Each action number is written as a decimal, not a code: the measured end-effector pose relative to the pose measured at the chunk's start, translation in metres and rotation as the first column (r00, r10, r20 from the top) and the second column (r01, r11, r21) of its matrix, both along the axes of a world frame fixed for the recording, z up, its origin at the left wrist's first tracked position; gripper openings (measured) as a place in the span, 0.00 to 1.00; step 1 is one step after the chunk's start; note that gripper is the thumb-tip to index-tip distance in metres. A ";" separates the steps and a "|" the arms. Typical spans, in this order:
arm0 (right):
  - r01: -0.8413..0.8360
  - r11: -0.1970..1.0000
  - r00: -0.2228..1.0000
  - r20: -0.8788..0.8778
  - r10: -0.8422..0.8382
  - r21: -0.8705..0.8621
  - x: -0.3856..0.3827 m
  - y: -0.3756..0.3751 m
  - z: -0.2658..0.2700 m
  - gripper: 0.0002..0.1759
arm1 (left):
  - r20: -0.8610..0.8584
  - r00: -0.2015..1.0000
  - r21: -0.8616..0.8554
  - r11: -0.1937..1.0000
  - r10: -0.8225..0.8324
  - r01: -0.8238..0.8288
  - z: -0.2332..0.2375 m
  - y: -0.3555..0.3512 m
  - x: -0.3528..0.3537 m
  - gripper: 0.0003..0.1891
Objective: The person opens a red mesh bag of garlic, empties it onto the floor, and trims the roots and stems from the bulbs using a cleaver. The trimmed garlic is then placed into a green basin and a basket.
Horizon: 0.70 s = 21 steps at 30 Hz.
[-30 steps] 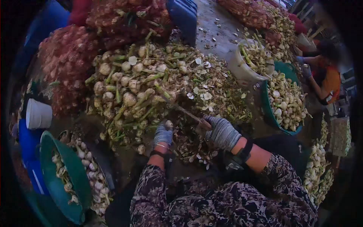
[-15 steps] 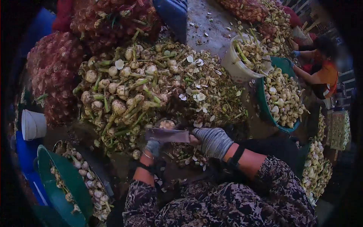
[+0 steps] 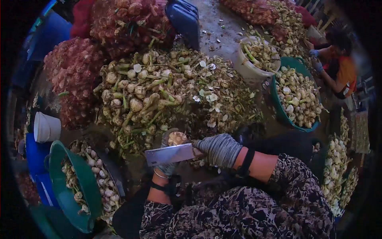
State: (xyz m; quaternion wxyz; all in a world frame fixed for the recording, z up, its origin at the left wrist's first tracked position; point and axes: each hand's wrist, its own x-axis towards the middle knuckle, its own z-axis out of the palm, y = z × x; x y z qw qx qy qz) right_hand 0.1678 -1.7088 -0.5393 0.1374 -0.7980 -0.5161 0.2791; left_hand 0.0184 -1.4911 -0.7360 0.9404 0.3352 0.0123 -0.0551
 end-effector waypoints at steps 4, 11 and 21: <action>-0.016 0.999 0.996 -0.091 0.013 -0.039 -0.007 -0.004 0.010 0.16 | 0.018 0.998 0.117 0.991 0.062 -0.064 -0.001 -0.016 -0.023 0.23; 0.026 0.999 0.999 -0.026 -0.024 0.045 -0.004 -0.015 -0.036 0.14 | -0.016 0.993 0.423 0.900 0.121 -0.103 0.035 -0.046 0.000 0.22; 0.643 0.762 0.716 -0.415 -0.562 0.077 0.050 -0.028 -0.059 0.18 | -0.121 0.842 0.566 0.734 0.526 -0.377 0.133 -0.069 0.029 0.34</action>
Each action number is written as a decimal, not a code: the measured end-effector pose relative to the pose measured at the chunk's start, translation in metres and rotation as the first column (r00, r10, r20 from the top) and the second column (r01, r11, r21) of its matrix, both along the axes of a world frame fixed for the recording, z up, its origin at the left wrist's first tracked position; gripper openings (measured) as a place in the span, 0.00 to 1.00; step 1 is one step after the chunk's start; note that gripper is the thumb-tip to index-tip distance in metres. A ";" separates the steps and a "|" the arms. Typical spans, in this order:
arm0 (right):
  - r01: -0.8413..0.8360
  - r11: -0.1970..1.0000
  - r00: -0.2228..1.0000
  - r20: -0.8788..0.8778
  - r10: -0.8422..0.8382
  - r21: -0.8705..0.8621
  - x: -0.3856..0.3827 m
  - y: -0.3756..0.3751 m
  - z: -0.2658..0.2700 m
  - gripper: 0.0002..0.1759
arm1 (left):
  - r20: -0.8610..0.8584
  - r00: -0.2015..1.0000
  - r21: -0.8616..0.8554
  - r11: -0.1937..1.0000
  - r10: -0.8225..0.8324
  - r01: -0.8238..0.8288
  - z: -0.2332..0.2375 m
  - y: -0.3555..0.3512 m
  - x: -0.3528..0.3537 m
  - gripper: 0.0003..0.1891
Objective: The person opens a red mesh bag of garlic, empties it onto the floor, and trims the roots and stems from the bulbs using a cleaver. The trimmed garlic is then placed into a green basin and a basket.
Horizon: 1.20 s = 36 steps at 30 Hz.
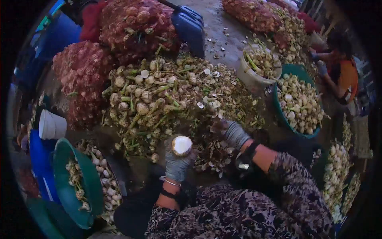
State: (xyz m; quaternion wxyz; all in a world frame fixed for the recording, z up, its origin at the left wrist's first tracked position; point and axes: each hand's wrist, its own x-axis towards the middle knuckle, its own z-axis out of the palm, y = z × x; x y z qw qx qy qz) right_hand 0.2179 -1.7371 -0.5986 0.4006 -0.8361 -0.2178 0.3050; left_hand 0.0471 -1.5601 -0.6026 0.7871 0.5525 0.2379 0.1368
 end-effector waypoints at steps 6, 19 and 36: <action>0.123 0.889 0.860 -0.494 0.126 0.442 -0.043 0.027 0.033 0.26 | 0.160 0.978 0.461 0.886 -0.133 0.045 -0.002 -0.019 0.014 0.46; -0.505 0.862 0.831 0.244 0.500 -0.048 -0.032 0.016 0.070 0.21 | -0.138 0.951 0.195 0.934 -0.276 0.299 -0.027 0.013 -0.008 0.10; -0.158 0.987 0.985 0.069 0.159 -0.025 -0.004 0.033 0.010 0.13 | -0.071 0.864 0.714 0.631 0.498 -0.305 0.001 0.190 0.029 0.27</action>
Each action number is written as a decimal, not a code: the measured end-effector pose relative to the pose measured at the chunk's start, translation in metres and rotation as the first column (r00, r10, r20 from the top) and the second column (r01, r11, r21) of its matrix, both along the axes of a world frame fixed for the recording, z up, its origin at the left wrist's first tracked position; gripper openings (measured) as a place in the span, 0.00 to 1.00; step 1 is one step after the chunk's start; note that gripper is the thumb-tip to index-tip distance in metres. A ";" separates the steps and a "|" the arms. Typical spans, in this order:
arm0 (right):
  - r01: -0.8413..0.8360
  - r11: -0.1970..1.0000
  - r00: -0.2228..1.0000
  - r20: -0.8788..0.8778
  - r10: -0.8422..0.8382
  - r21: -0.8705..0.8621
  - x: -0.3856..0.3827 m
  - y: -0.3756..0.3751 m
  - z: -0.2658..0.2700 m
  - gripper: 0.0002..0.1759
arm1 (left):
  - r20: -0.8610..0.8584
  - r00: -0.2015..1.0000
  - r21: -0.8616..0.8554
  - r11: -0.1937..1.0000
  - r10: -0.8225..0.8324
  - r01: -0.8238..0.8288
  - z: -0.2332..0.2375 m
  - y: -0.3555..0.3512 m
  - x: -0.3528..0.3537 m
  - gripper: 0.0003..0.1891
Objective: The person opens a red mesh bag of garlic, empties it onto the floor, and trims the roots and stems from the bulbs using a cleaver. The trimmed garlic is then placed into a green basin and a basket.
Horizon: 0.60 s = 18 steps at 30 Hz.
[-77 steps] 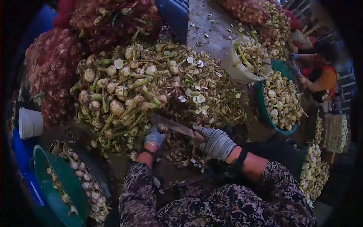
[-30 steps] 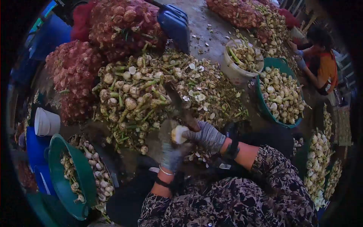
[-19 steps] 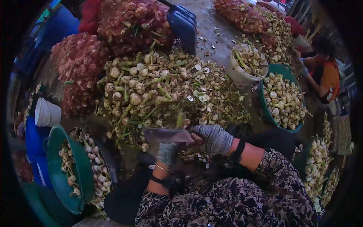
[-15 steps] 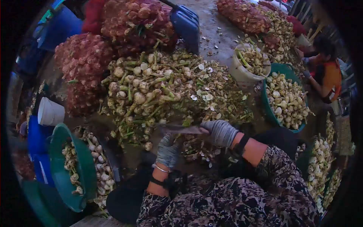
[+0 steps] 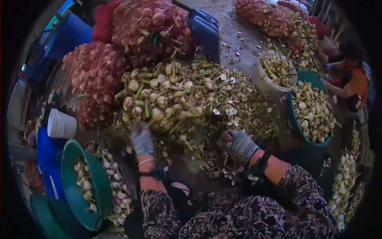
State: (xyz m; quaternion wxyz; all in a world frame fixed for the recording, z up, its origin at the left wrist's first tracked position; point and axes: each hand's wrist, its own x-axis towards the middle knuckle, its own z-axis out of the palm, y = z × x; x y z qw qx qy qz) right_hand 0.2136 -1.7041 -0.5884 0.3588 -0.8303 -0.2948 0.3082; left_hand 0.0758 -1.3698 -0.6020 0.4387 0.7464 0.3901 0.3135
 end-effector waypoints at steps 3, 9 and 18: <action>0.071 0.997 0.997 -0.014 -0.071 0.013 -0.001 0.000 -0.002 0.15 | -0.648 0.761 0.266 0.936 -0.004 0.231 -0.149 0.079 0.025 0.33; 0.062 0.998 0.998 -0.028 -0.061 0.017 0.004 -0.001 -0.008 0.14 | -0.693 0.704 0.049 0.965 -0.154 0.259 -0.201 0.119 0.044 0.45; -0.050 0.991 0.983 0.180 0.027 0.123 -0.016 0.017 0.044 0.13 | 0.228 0.826 -0.462 0.689 -0.516 0.558 -0.051 -0.038 -0.013 0.27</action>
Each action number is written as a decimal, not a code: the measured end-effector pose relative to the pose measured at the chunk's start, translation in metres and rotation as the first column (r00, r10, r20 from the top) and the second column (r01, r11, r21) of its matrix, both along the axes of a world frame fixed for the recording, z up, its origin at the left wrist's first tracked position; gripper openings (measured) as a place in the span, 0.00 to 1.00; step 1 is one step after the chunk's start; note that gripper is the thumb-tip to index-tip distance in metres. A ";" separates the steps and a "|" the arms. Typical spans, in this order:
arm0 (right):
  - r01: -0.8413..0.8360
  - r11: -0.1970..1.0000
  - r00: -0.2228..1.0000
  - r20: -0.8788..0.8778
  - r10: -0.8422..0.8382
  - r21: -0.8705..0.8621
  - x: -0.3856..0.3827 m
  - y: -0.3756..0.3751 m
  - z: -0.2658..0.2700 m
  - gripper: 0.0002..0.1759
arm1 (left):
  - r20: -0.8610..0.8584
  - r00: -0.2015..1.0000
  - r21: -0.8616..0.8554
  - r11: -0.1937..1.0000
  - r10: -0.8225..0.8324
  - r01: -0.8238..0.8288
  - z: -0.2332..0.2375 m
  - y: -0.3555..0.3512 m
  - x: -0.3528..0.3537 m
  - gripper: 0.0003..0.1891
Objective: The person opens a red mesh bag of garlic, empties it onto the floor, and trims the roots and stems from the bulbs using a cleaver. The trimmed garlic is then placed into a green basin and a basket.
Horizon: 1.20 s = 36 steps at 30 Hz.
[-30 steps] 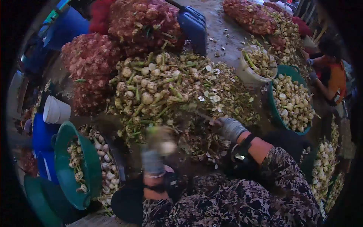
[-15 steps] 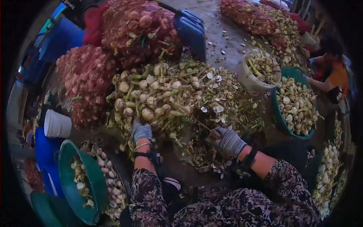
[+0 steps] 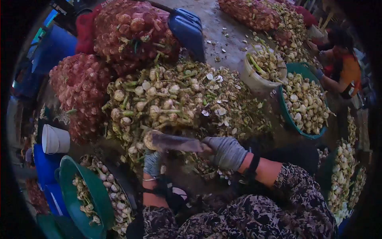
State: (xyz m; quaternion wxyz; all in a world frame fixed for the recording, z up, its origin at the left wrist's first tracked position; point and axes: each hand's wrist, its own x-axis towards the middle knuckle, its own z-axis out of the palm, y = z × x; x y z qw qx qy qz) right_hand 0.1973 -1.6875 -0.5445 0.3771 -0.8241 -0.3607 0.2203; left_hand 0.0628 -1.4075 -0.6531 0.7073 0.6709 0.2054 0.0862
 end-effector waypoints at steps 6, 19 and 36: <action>-0.352 0.924 0.887 0.262 0.381 -0.152 -0.021 -0.012 0.021 0.10 | 0.137 0.980 -0.186 0.967 -0.148 0.172 0.021 -0.074 -0.024 0.27; -0.431 0.840 0.834 0.210 0.511 -0.331 -0.039 -0.043 0.039 0.17 | 0.259 0.948 -0.374 0.885 -0.187 0.276 0.049 -0.121 -0.048 0.27; 0.037 0.866 0.989 0.143 0.040 -0.498 0.012 -0.047 -0.032 0.13 | 0.564 0.821 -0.695 0.489 -0.084 0.528 0.051 -0.141 -0.038 0.27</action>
